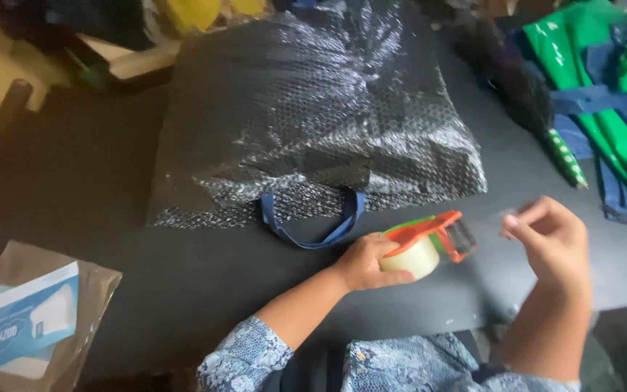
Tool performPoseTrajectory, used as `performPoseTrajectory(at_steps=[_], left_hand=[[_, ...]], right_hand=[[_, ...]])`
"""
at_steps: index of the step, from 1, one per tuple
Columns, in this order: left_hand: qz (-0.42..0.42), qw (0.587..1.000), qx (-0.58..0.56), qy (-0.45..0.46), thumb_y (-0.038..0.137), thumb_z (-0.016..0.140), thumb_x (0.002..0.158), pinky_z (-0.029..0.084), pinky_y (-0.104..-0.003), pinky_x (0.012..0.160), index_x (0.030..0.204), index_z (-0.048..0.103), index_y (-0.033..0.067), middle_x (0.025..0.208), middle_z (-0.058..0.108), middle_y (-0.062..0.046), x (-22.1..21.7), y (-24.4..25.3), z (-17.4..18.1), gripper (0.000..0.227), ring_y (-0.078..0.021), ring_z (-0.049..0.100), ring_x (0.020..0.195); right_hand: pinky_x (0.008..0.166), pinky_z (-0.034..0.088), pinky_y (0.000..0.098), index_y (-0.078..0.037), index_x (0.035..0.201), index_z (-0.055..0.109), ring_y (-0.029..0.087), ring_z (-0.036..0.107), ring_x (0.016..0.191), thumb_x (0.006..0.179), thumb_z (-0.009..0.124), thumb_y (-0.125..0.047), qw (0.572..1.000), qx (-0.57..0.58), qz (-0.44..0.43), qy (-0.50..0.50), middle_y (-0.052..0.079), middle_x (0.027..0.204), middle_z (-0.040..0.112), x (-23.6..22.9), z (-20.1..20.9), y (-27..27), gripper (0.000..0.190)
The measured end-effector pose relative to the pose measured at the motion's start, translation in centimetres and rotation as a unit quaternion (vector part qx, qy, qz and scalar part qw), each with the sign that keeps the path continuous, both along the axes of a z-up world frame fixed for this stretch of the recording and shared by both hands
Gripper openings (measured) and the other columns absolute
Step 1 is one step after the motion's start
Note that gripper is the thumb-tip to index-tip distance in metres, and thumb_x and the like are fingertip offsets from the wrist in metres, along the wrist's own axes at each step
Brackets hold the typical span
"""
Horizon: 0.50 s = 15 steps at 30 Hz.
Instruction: The person is wrapping a blue bag in black bubble wrap and using a tape dispenser to secure the packaging.
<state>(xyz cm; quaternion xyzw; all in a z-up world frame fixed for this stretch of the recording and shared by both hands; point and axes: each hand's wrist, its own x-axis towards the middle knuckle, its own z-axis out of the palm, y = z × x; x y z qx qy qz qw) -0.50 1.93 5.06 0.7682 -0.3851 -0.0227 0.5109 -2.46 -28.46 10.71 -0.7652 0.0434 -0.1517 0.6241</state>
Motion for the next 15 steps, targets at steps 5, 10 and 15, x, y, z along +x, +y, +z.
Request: performPoseTrajectory(at_steps=[5,10,15], left_hand=[[0.020,0.999,0.031,0.038,0.051,0.069,0.084,0.049,-0.036,0.075,0.075,0.063,0.0091,0.075,0.063,-0.006,0.4,0.1,-0.5,0.043,-0.0239,0.062,0.080],[0.042,0.997,-0.054,0.025,0.046,0.090,0.073,0.056,-0.035,0.075,0.068,0.062,0.0095,0.066,0.066,-0.010,1.0,-0.7,-3.5,0.046,-0.0314,0.069,0.070],[0.049,0.997,-0.059,0.031,0.047,0.092,0.070,0.056,-0.036,0.075,0.065,0.061,0.0088,0.063,0.066,-0.010,1.1,-0.9,-5.2,0.050,-0.0316,0.069,0.067]], right_hand=[[0.051,0.031,0.0254,-0.014,0.068,0.052,0.008,0.048,0.059,0.083,0.084,-0.026,0.991,0.004,-0.003,0.137,0.001,0.064,0.059,3.1,-1.8,-0.1,0.037],[0.055,0.043,0.0233,-0.004,0.079,0.060,0.011,0.054,0.057,0.085,0.085,-0.011,0.992,0.109,0.038,0.045,0.009,0.066,0.060,4.4,-6.0,-1.7,0.027],[0.055,0.044,0.0193,-0.006,0.078,0.060,0.007,0.055,0.056,0.087,0.083,-0.007,0.986,0.149,0.071,0.031,0.005,0.064,0.060,4.8,-6.9,-1.4,0.025]])
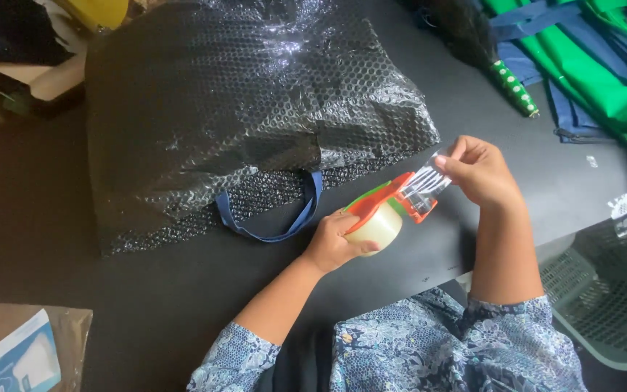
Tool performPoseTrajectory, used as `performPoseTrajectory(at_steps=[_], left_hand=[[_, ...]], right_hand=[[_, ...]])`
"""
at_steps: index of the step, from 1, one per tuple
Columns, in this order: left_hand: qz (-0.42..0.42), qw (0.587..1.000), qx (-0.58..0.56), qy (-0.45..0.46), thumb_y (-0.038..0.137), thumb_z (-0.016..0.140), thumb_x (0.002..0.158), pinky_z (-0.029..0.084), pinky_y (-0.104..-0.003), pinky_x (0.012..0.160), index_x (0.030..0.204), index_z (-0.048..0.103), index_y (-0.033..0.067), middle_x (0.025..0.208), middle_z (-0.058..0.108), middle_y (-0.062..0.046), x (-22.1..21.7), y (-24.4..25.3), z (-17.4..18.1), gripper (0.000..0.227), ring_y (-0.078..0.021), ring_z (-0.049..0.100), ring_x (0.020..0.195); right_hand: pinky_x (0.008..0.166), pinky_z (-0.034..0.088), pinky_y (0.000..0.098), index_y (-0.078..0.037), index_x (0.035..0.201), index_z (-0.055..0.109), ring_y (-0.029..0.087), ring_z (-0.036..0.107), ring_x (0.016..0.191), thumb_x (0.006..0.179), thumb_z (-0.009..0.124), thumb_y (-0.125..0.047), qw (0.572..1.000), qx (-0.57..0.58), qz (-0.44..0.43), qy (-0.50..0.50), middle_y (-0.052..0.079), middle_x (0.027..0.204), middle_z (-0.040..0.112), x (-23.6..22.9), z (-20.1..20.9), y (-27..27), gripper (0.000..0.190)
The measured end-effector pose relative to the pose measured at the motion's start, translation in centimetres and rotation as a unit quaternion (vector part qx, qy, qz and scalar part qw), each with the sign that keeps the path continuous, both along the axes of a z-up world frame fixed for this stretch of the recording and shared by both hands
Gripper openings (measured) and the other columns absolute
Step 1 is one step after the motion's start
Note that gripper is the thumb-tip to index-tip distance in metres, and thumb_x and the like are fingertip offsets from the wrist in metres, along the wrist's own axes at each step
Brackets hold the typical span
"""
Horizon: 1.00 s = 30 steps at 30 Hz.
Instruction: The person is wrapping a blue bag in black bubble wrap and using a tape dispenser to secure the packaging.
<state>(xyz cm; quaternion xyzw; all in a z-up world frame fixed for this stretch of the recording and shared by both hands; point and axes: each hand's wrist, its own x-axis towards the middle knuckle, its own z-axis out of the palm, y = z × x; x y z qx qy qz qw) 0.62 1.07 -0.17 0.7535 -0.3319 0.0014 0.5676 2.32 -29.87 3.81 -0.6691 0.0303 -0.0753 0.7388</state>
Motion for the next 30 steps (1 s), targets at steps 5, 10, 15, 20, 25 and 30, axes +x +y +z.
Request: performPoseTrajectory(at_steps=[5,10,15,20,25,30], left_hand=[[0.018,1.000,-0.009,-0.021,0.050,0.090,0.070,0.056,-0.036,0.072,0.062,0.056,0.0075,0.060,0.063,-0.012,-0.4,-0.5,1.5,0.055,-0.0342,0.067,0.064],[0.022,0.999,-0.010,-0.042,0.051,0.089,0.072,0.056,-0.035,0.070,0.060,0.054,0.0090,0.057,0.061,-0.010,-0.3,-0.6,1.6,0.056,-0.0324,0.066,0.060],[0.036,0.996,-0.004,-0.078,0.052,0.084,0.078,0.055,-0.035,0.069,0.061,0.052,0.0100,0.058,0.059,-0.011,-0.4,-0.7,1.7,0.055,-0.0332,0.065,0.061],[0.047,0.995,-0.022,-0.087,0.053,0.083,0.080,0.057,-0.037,0.075,0.060,0.049,0.0118,0.054,0.057,-0.008,-0.3,-1.0,-0.4,0.057,-0.0314,0.064,0.057],[0.065,0.989,-0.007,-0.136,0.059,0.079,0.081,0.056,-0.038,0.081,0.060,0.048,0.0141,0.055,0.055,-0.008,-1.0,-1.2,-0.6,0.058,-0.0320,0.063,0.057],[0.058,0.988,-0.029,-0.143,0.057,0.078,0.082,0.056,-0.039,0.079,0.060,0.047,0.0141,0.053,0.052,-0.009,-0.9,-1.2,-0.2,0.058,-0.0337,0.062,0.056]], right_hand=[[0.051,0.048,0.0239,-0.005,0.077,0.059,0.013,0.056,0.051,0.090,0.082,-0.006,0.997,0.072,0.020,0.002,0.009,0.060,0.057,0.7,-2.0,-0.5,0.026],[0.052,0.048,0.0242,-0.002,0.080,0.059,0.012,0.057,0.053,0.091,0.082,-0.005,0.999,0.038,0.014,0.001,0.009,0.062,0.058,0.4,-0.8,-0.7,0.025],[0.051,0.050,0.0229,-0.001,0.078,0.060,0.011,0.061,0.052,0.087,0.082,-0.004,0.997,0.048,0.030,0.046,0.009,0.061,0.062,1.0,-3.3,0.8,0.024],[0.046,0.044,0.0222,-0.003,0.075,0.059,0.011,0.056,0.049,0.083,0.082,-0.005,0.993,0.047,0.057,0.095,0.007,0.054,0.055,0.5,-2.9,2.1,0.024],[0.045,0.047,0.0276,0.000,0.077,0.063,0.019,0.058,0.049,0.082,0.082,-0.002,0.991,-0.042,0.038,0.120,0.013,0.056,0.059,-1.0,-3.2,1.4,0.019],[0.053,0.052,0.0301,0.002,0.082,0.063,0.022,0.062,0.059,0.087,0.083,-0.010,0.988,-0.096,-0.042,0.111,0.017,0.065,0.061,-3.0,-1.8,2.1,0.024]])
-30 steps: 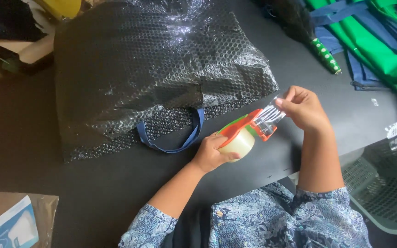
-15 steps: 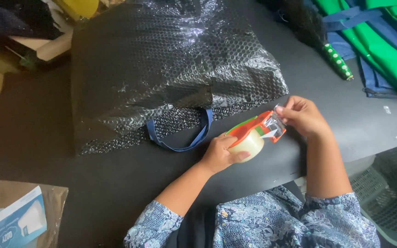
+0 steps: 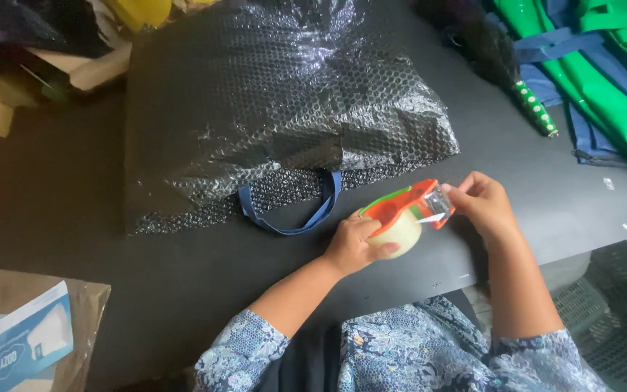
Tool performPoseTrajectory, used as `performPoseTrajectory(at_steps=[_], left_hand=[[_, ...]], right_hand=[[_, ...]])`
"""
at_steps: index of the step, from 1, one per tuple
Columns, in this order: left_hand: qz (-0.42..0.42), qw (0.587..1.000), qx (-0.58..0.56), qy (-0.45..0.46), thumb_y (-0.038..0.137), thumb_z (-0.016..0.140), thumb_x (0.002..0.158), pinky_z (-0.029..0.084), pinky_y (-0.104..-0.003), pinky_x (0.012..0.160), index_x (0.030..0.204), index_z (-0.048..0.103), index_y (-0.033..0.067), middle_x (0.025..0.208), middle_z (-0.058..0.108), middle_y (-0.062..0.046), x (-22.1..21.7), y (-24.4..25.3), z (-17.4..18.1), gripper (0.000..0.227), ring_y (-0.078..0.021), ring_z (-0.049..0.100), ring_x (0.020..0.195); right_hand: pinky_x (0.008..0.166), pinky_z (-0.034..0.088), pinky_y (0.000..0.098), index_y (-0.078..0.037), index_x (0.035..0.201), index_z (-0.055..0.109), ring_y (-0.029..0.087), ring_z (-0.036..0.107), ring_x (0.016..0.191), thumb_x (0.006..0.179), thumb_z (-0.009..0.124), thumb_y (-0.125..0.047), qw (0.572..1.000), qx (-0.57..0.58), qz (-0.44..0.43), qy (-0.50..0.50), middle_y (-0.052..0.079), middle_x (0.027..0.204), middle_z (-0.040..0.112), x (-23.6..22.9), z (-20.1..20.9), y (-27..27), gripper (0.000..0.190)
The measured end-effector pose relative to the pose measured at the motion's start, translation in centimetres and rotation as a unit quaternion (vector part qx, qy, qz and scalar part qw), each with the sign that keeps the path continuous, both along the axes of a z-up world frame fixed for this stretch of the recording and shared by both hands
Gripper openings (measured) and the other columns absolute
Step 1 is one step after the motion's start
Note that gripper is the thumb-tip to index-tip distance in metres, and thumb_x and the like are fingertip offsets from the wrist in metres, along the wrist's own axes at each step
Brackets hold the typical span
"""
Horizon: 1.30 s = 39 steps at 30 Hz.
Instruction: The person is wrapping a blue bag in black bubble wrap and using a tape dispenser to secure the packaging.
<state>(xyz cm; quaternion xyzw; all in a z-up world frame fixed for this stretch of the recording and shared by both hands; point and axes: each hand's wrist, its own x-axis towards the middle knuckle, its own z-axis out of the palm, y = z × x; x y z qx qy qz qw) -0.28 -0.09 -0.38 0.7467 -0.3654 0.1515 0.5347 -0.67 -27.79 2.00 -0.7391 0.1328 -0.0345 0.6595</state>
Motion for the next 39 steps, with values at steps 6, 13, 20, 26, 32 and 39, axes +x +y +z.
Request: performPoseTrajectory(at_steps=[6,13,20,26,32,39], left_hand=[[-0.005,1.000,0.020,-0.020,0.058,0.077,0.084,0.056,-0.037,0.080,0.060,0.044,0.0155,0.054,0.052,-0.007,-0.5,0.5,1.0,0.058,-0.0306,0.062,0.055],[-0.043,0.986,0.053,0.155,0.058,0.065,0.089,0.036,-0.034,0.058,0.066,0.034,0.0101,0.067,0.040,-0.004,-1.0,1.3,4.2,0.061,-0.0177,0.041,0.066],[-0.060,0.978,0.033,0.199,0.056,0.068,0.089,0.037,-0.031,0.058,0.069,0.047,0.0089,0.071,0.046,-0.003,-1.0,1.4,4.3,0.055,-0.0144,0.045,0.065],[-0.041,0.983,0.040,0.176,0.061,0.067,0.087,0.046,-0.033,0.064,0.080,0.066,0.0066,0.078,0.061,-0.006,-0.7,1.2,3.3,0.054,-0.0161,0.057,0.071],[-0.023,0.990,0.066,0.126,0.051,0.070,0.090,0.049,-0.034,0.068,0.088,0.070,0.0043,0.082,0.066,-0.007,-0.4,1.6,1.4,0.047,-0.0189,0.063,0.076],[-0.008,0.992,0.026,0.121,0.043,0.088,0.080,0.052,-0.030,0.054,0.070,0.066,0.0088,0.062,0.064,-0.007,0.6,1.9,-1.8,0.042,-0.0230,0.065,0.054]], right_hand=[[0.056,0.052,0.0332,-0.002,0.088,0.059,0.026,0.067,0.068,0.096,0.089,-0.018,0.988,-0.055,-0.125,-0.072,0.018,0.072,0.063,-2.4,-0.5,-3.1,0.035],[0.076,0.059,0.0200,-0.014,0.102,0.053,0.012,0.069,0.082,0.101,0.082,-0.019,0.964,0.011,-0.265,-0.035,0.007,0.097,0.064,-5.8,-1.6,-8.4,0.030],[0.082,0.065,0.0192,-0.017,0.102,0.055,0.010,0.075,0.094,0.094,0.087,-0.016,0.931,0.075,-0.347,-0.085,0.005,0.101,0.069,-7.4,-4.8,-10.9,0.033],[0.043,0.034,0.0218,-0.016,0.100,0.055,0.003,0.054,0.054,0.101,0.085,-0.016,0.880,0.096,-0.454,-0.100,0.004,0.075,0.061,-9.6,-3.8,-12.9,0.030],[0.051,0.060,0.0253,-0.008,0.090,0.058,0.015,0.077,0.066,0.085,0.093,-0.005,0.707,0.251,-0.618,-0.236,0.012,0.072,0.071,-11.5,-14.5,-21.9,0.036],[0.054,0.059,0.0118,-0.011,0.105,0.052,0.009,0.073,0.073,0.089,0.091,-0.012,0.725,0.272,-0.614,-0.153,0.000,0.083,0.066,-12.6,-7.3,-14.5,0.042]])
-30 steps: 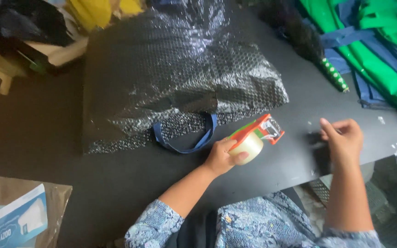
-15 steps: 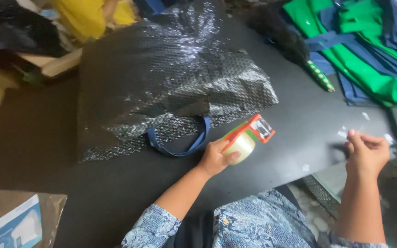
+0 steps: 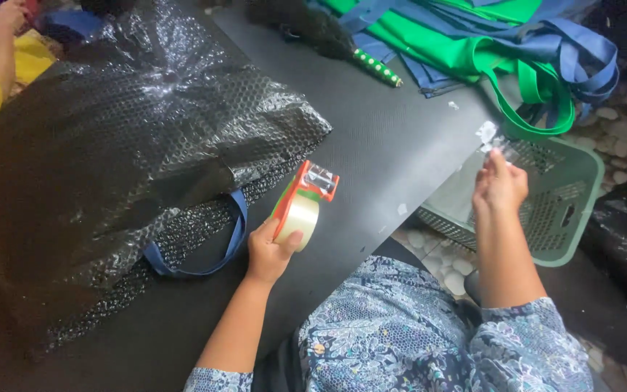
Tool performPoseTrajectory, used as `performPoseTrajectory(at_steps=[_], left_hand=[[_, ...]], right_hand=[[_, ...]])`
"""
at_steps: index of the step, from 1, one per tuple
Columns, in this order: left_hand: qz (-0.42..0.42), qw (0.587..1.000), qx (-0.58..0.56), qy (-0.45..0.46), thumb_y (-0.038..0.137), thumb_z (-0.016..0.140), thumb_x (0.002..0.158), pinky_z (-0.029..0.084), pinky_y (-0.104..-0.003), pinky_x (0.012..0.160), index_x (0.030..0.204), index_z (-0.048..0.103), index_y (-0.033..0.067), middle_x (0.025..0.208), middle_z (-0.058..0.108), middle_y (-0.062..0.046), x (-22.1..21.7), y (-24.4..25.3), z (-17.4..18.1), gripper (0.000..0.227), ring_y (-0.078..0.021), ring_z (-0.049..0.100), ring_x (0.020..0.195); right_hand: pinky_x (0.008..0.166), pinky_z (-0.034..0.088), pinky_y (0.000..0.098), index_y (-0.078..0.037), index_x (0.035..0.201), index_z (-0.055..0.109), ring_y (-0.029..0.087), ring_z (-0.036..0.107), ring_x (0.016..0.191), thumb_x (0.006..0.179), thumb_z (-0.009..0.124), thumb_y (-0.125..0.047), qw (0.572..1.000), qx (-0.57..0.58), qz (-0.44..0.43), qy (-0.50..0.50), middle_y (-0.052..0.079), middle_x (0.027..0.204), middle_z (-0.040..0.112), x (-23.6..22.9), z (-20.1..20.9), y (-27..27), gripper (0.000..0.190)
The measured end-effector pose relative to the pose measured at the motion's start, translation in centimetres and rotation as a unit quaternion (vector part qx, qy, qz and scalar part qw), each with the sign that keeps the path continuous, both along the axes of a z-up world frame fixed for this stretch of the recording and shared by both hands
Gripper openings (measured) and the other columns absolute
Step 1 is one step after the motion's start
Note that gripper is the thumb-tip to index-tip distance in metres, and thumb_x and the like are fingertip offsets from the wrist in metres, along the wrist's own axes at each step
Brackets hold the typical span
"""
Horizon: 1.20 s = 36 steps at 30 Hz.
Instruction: The person is wrapping a blue bag in black bubble wrap and using a tape dispenser to secure the packaging.
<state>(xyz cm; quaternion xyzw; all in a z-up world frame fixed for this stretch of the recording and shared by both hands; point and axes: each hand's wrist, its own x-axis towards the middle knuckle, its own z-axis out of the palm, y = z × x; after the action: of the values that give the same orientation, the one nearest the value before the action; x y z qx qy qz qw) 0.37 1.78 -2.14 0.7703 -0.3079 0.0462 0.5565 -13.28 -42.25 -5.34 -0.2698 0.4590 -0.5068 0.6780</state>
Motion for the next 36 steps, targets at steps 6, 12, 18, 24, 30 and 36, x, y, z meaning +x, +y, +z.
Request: performPoseTrajectory(at_steps=[6,12,18,24,30,36], left_hand=[[0.013,1.000,0.001,0.010,0.044,0.088,0.080,0.053,-0.030,0.053,0.073,0.069,0.0076,0.062,0.067,-0.009,-0.3,-0.3,0.7,0.041,-0.0233,0.068,0.056],[0.008,1.000,-0.002,0.018,0.040,0.086,0.082,0.053,-0.032,0.054,0.073,0.067,0.0054,0.064,0.067,-0.012,-0.6,-0.3,1.3,0.041,-0.0252,0.068,0.057],[0.005,1.000,0.001,0.029,0.034,0.088,0.080,0.055,-0.035,0.058,0.080,0.072,0.0044,0.069,0.070,-0.013,-0.9,-0.2,1.7,0.033,-0.0282,0.072,0.064],[-0.027,0.999,-0.033,0.030,0.028,0.081,0.087,0.055,-0.037,0.066,0.086,0.068,0.0016,0.076,0.069,-0.015,-1.5,-0.7,3.5,0.029,-0.0304,0.070,0.072],[0.001,0.998,0.015,-0.063,0.030,0.077,0.092,0.055,-0.045,0.073,0.094,0.061,-0.0004,0.084,0.062,-0.021,-1.1,-0.4,0.8,0.035,-0.0424,0.065,0.082],[0.046,0.981,0.038,-0.183,0.036,0.081,0.088,0.055,-0.042,0.080,0.092,0.061,0.0026,0.084,0.061,-0.015,0.1,-0.3,-0.7,0.039,-0.0375,0.064,0.080]], right_hand=[[0.053,0.058,0.0126,-0.009,0.103,0.050,0.011,0.071,0.070,0.087,0.089,-0.008,0.999,0.025,0.036,-0.010,0.002,0.080,0.064,1.7,-0.1,2.5,0.042],[0.055,0.060,0.0126,-0.011,0.103,0.051,0.008,0.074,0.072,0.083,0.092,-0.012,0.997,0.034,0.041,0.061,0.001,0.081,0.068,1.8,-0.6,3.4,0.046],[0.070,0.067,0.0244,-0.007,0.118,0.047,0.015,0.078,0.083,0.080,0.099,-0.029,0.989,0.026,0.065,0.127,0.007,0.092,0.069,1.7,-6.9,1.3,0.069],[0.086,0.039,0.0387,-0.001,0.112,0.045,0.028,0.048,0.097,0.090,0.100,0.000,0.840,-0.487,-0.043,0.235,0.016,0.107,0.042,0.9,0.7,5.6,0.059],[0.082,0.047,0.0362,-0.003,0.125,0.059,0.027,0.053,0.101,0.090,0.091,-0.011,0.769,-0.574,0.236,0.152,0.009,0.115,0.054,4.4,11.4,14.4,0.048],[0.087,0.045,0.0366,-0.015,0.119,0.072,0.027,0.051,0.102,0.085,0.089,-0.031,0.670,-0.655,0.336,0.097,0.006,0.109,0.055,9.5,14.7,19.4,0.042]])
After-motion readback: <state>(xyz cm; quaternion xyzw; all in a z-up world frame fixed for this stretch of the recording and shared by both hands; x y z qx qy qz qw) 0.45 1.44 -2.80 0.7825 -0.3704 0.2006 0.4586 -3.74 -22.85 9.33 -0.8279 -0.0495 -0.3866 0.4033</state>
